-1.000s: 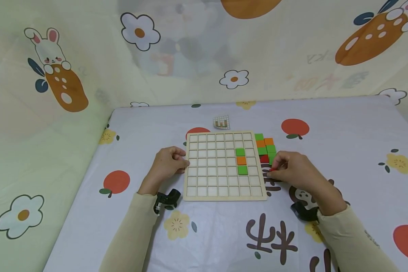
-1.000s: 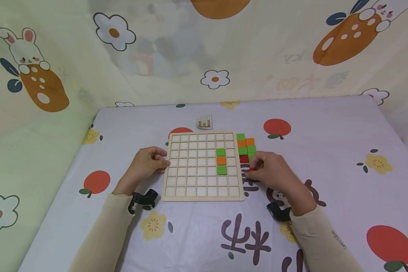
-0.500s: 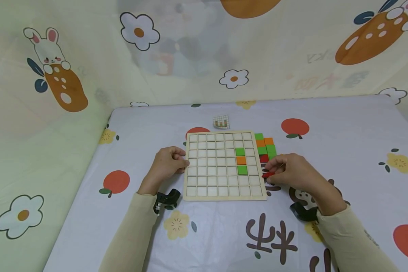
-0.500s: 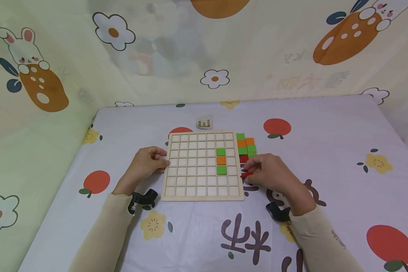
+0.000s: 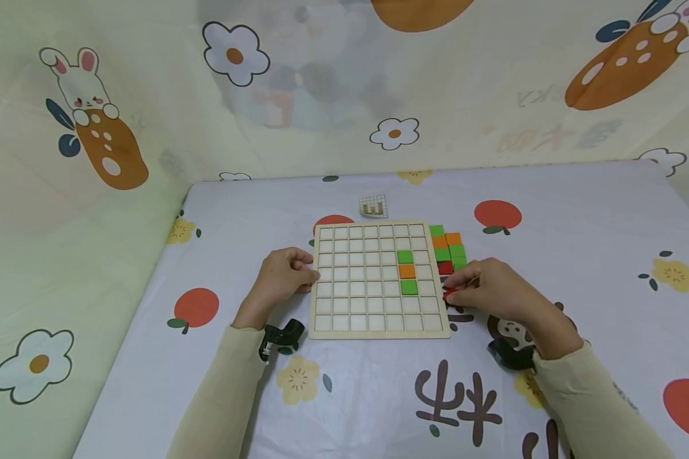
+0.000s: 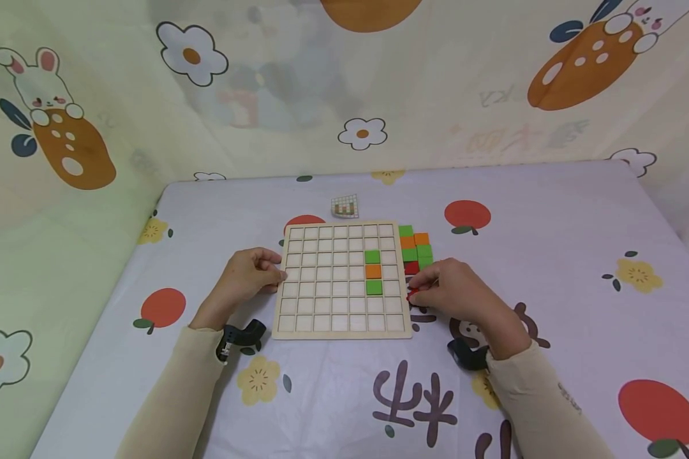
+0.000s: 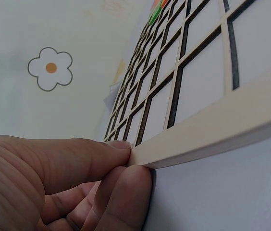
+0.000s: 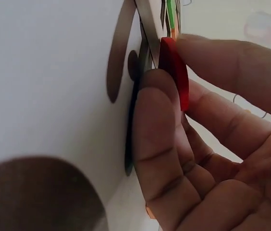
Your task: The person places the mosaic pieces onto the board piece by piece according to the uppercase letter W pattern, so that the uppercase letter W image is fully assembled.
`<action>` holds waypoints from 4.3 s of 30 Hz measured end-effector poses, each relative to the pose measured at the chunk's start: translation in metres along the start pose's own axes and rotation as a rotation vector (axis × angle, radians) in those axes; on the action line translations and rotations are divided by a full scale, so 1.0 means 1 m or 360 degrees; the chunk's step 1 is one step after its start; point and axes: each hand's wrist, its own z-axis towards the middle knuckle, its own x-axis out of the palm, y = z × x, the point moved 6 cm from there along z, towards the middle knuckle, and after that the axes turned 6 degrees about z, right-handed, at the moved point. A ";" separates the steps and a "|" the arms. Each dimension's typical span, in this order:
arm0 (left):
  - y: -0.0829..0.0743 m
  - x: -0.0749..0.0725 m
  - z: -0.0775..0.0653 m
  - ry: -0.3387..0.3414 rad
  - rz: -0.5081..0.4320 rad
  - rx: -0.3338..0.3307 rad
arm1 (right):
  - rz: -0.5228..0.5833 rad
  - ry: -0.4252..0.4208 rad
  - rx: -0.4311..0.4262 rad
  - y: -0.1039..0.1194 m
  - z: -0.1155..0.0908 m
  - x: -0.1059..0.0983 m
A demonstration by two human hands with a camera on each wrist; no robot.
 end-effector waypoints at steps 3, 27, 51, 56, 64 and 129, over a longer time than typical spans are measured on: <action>0.001 0.001 0.000 -0.0001 0.0005 -0.0006 | 0.0022 0.0022 0.0018 0.000 0.000 0.000; 0.002 0.001 0.002 0.0000 0.0017 0.0003 | -0.0239 -0.0066 -0.0120 0.006 0.004 0.006; 0.001 0.000 0.002 -0.0014 0.0021 -0.0006 | -0.0252 0.0056 -0.0330 0.024 0.006 0.013; 0.001 0.000 0.002 -0.0014 0.0021 -0.0004 | -0.0219 0.0171 -0.0343 0.030 0.008 0.018; 0.002 0.000 0.002 -0.0011 0.0002 -0.0015 | -0.0241 0.0251 -0.0513 0.043 0.011 0.024; 0.003 0.000 0.002 -0.0009 -0.0016 -0.0031 | -0.0475 0.0438 -0.0532 0.063 0.028 0.041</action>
